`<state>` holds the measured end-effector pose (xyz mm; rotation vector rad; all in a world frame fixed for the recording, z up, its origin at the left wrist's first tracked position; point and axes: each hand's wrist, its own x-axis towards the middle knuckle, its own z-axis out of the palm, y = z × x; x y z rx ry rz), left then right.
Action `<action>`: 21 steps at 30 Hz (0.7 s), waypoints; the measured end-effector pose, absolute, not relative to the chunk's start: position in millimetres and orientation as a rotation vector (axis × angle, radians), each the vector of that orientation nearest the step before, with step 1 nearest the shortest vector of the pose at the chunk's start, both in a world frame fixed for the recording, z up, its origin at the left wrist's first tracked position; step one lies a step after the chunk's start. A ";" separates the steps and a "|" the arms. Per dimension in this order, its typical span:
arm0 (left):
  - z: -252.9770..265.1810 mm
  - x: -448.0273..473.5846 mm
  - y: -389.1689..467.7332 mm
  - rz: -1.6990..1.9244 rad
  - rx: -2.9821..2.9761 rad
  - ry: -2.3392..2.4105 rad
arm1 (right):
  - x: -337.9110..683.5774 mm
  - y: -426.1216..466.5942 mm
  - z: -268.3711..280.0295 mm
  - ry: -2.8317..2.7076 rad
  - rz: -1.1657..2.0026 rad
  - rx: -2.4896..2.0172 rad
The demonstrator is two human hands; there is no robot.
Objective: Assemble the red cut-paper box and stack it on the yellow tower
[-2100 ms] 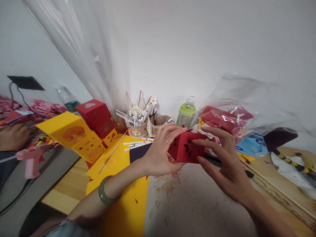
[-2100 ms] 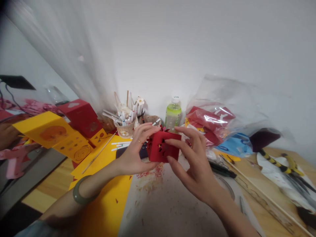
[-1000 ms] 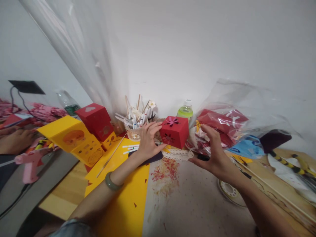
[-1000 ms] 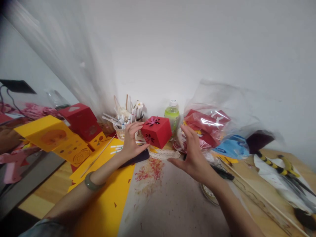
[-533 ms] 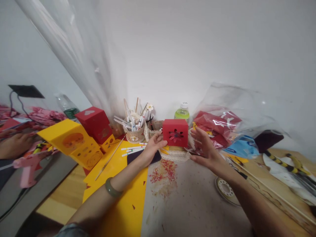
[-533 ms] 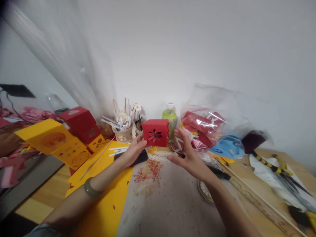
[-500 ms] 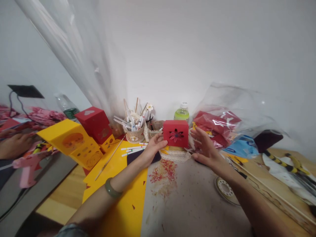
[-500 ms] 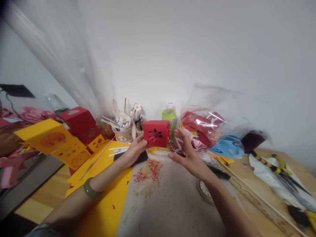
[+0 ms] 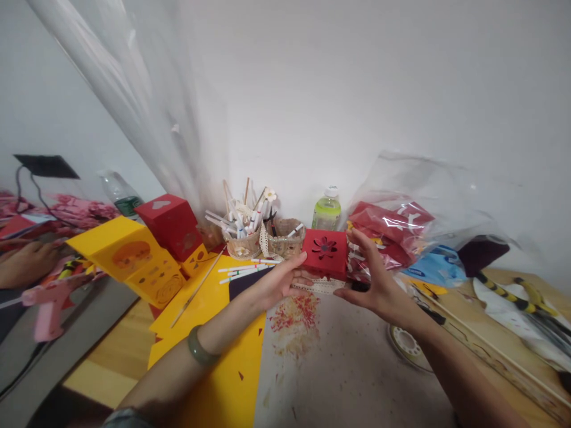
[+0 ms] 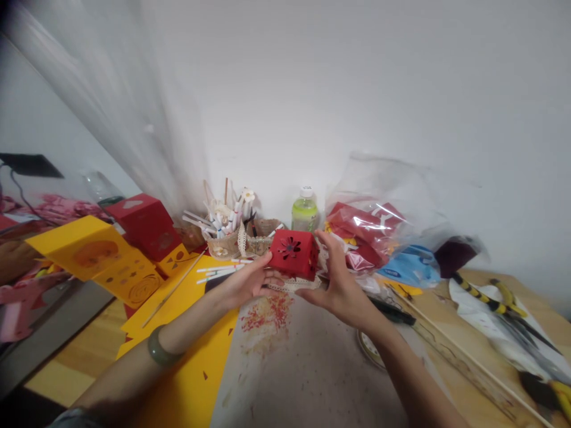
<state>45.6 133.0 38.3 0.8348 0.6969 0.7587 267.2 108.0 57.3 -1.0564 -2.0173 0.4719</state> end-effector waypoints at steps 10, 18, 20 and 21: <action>39.7 44.3 133.0 0.681 0.844 0.667 | 253.9 105.8 61.4 -1.934 0.245 -0.952; 43.0 39.5 138.7 1.040 0.927 0.721 | 262.4 109.1 61.2 -1.786 0.504 -0.883; 49.9 36.5 136.5 1.125 0.985 0.714 | 262.3 109.5 62.0 -1.788 0.502 -0.864; 53.8 34.9 134.7 1.161 1.022 0.711 | 261.2 108.6 63.2 -1.795 0.461 -0.873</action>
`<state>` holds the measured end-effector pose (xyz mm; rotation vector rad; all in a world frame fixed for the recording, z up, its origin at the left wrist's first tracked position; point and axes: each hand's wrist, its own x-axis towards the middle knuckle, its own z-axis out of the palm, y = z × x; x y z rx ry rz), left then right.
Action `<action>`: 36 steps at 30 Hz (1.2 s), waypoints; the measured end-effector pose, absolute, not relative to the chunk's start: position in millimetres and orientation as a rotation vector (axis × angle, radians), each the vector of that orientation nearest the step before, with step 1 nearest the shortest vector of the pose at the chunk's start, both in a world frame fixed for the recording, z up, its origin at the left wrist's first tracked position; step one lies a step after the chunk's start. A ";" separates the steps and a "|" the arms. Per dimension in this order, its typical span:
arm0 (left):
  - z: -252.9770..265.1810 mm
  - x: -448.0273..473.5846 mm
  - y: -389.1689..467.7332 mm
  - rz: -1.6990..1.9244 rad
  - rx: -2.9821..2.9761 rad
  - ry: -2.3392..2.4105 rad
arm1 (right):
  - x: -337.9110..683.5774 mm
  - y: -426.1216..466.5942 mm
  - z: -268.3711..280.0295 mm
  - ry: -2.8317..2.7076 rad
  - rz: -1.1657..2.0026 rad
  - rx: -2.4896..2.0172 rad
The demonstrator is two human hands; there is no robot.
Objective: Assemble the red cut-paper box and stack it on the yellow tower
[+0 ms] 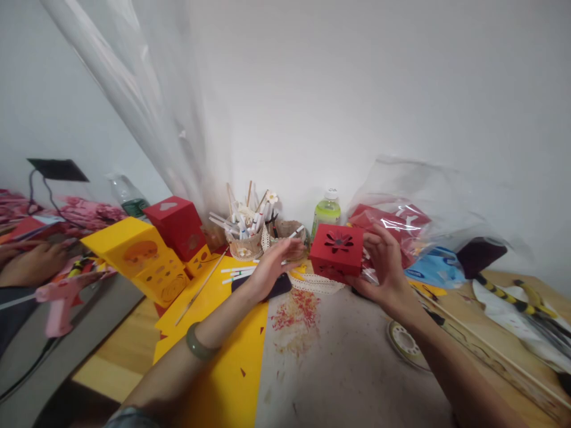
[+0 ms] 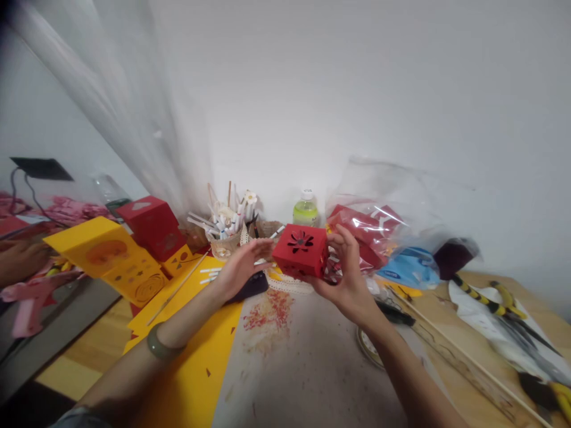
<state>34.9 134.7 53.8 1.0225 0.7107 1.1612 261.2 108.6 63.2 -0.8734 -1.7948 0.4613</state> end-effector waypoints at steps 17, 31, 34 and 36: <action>73.1 49.8 82.8 1.288 1.507 0.782 | 232.7 66.0 96.2 -1.951 -0.607 -0.902; 64.9 51.0 90.7 1.387 1.014 0.641 | 257.4 70.2 114.2 -1.851 -0.146 -0.887; 62.4 53.7 90.7 1.401 1.007 0.636 | 260.1 73.7 114.5 -1.824 -0.201 -0.882; 60.9 56.2 90.0 1.403 1.009 0.638 | 259.7 73.8 113.3 -1.837 -0.249 -0.877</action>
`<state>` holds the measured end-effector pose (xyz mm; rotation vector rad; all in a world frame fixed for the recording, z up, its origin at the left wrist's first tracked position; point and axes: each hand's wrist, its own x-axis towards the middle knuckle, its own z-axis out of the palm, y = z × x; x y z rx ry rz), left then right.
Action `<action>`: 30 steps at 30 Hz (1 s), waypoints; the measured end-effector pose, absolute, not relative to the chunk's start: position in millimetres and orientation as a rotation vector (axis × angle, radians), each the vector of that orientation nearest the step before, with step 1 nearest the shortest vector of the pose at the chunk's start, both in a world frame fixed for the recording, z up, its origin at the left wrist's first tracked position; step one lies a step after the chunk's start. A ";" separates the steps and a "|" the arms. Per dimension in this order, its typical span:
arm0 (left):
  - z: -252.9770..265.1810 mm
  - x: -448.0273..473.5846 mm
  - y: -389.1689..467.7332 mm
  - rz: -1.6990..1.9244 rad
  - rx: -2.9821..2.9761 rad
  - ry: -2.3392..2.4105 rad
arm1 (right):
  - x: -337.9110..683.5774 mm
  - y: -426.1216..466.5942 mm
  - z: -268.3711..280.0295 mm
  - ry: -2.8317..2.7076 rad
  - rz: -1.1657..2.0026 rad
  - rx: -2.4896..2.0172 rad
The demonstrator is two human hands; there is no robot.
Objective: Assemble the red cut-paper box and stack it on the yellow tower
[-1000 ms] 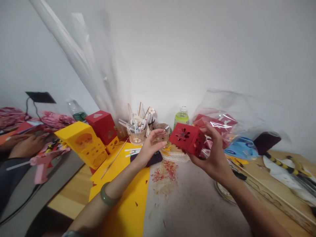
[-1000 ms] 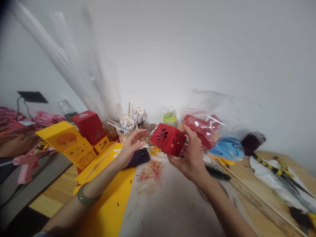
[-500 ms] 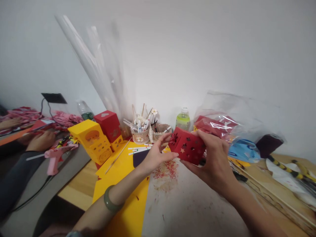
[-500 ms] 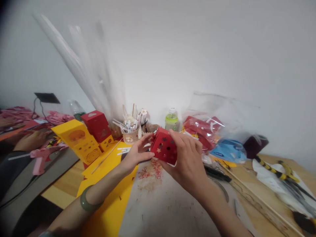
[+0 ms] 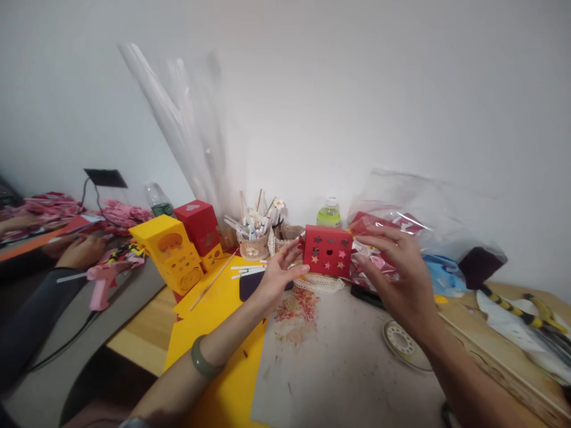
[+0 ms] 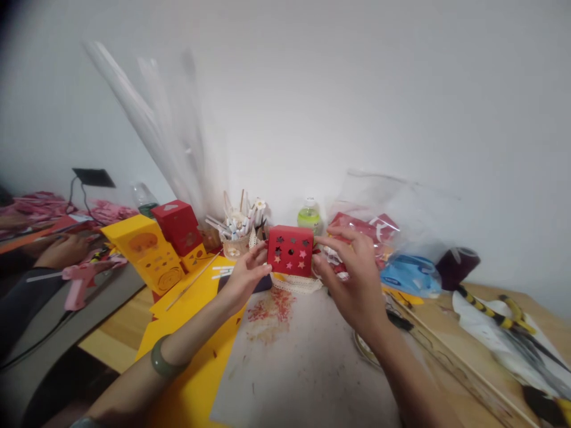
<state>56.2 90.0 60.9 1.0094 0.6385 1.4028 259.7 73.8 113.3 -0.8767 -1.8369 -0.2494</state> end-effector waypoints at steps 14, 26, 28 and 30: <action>49.6 65.6 88.8 1.398 1.106 0.668 | 252.8 74.0 108.1 -1.856 -0.378 -0.846; 37.4 55.5 101.6 1.500 1.523 0.913 | 277.9 97.5 96.1 -1.696 0.611 -1.046; 35.5 54.8 102.4 1.579 1.664 0.998 | 278.9 100.0 94.7 -1.692 0.632 -1.070; 34.7 54.9 102.1 1.639 1.831 1.060 | 277.8 100.2 93.7 -1.705 0.660 -1.097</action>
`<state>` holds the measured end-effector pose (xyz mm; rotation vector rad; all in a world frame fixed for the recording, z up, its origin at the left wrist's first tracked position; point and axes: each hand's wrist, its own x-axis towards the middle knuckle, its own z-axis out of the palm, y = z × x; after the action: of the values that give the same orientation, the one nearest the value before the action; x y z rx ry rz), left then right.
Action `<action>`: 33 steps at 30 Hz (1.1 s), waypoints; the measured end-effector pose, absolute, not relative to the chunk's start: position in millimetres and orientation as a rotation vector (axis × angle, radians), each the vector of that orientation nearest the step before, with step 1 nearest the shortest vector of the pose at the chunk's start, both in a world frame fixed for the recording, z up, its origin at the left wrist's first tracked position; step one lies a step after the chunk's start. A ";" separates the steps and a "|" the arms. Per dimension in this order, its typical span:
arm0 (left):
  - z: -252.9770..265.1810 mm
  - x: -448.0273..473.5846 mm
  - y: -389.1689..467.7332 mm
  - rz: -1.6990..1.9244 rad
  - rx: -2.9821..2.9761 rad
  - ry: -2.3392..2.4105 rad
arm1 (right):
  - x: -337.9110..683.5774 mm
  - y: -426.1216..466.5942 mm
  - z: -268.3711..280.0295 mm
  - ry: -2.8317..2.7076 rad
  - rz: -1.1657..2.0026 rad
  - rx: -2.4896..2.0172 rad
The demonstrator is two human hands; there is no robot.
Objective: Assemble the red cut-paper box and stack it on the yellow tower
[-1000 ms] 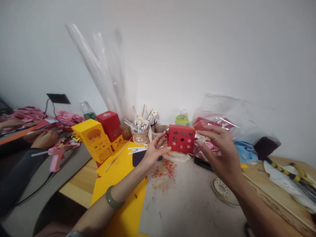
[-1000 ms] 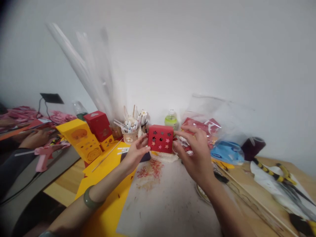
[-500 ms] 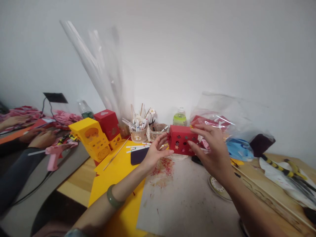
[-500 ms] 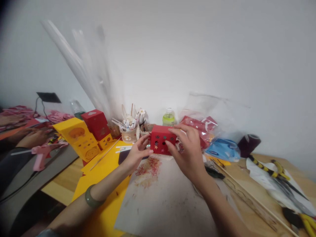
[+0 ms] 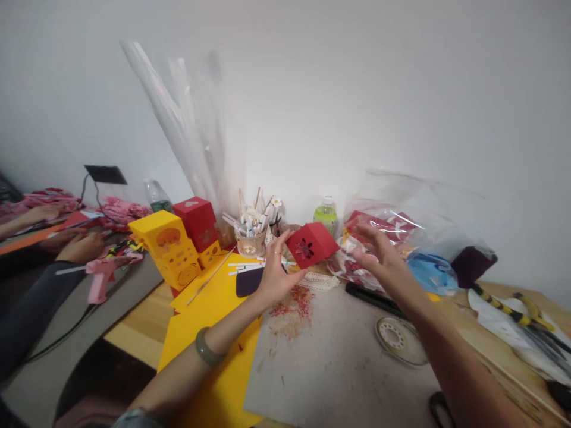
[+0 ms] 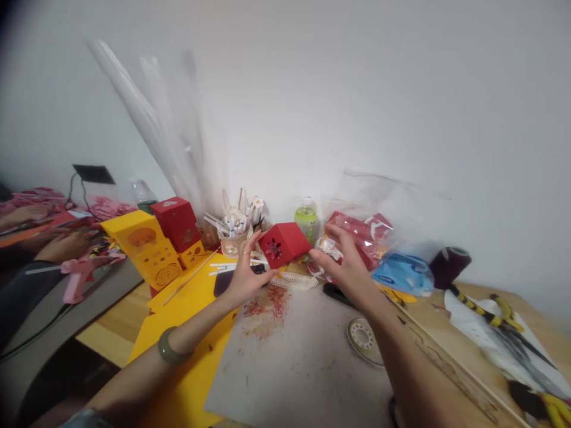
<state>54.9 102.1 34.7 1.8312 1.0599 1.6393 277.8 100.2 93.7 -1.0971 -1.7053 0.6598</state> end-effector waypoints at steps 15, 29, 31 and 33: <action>24.2 68.8 108.0 1.740 2.763 0.804 | 287.7 118.8 78.8 -1.802 0.861 -0.953; 45.5 65.2 127.4 1.302 2.007 0.722 | 303.5 108.1 95.4 -1.914 0.997 -0.795; 50.5 68.0 124.3 1.299 2.061 0.746 | 301.1 106.8 95.2 -1.940 0.995 -0.777; 54.9 70.1 120.8 1.340 2.133 0.790 | 299.7 105.6 95.0 -1.962 0.974 -0.770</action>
<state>70.1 120.8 54.9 2.1330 0.7895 1.3398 299.7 105.6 95.0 -0.7703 -1.9618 0.9736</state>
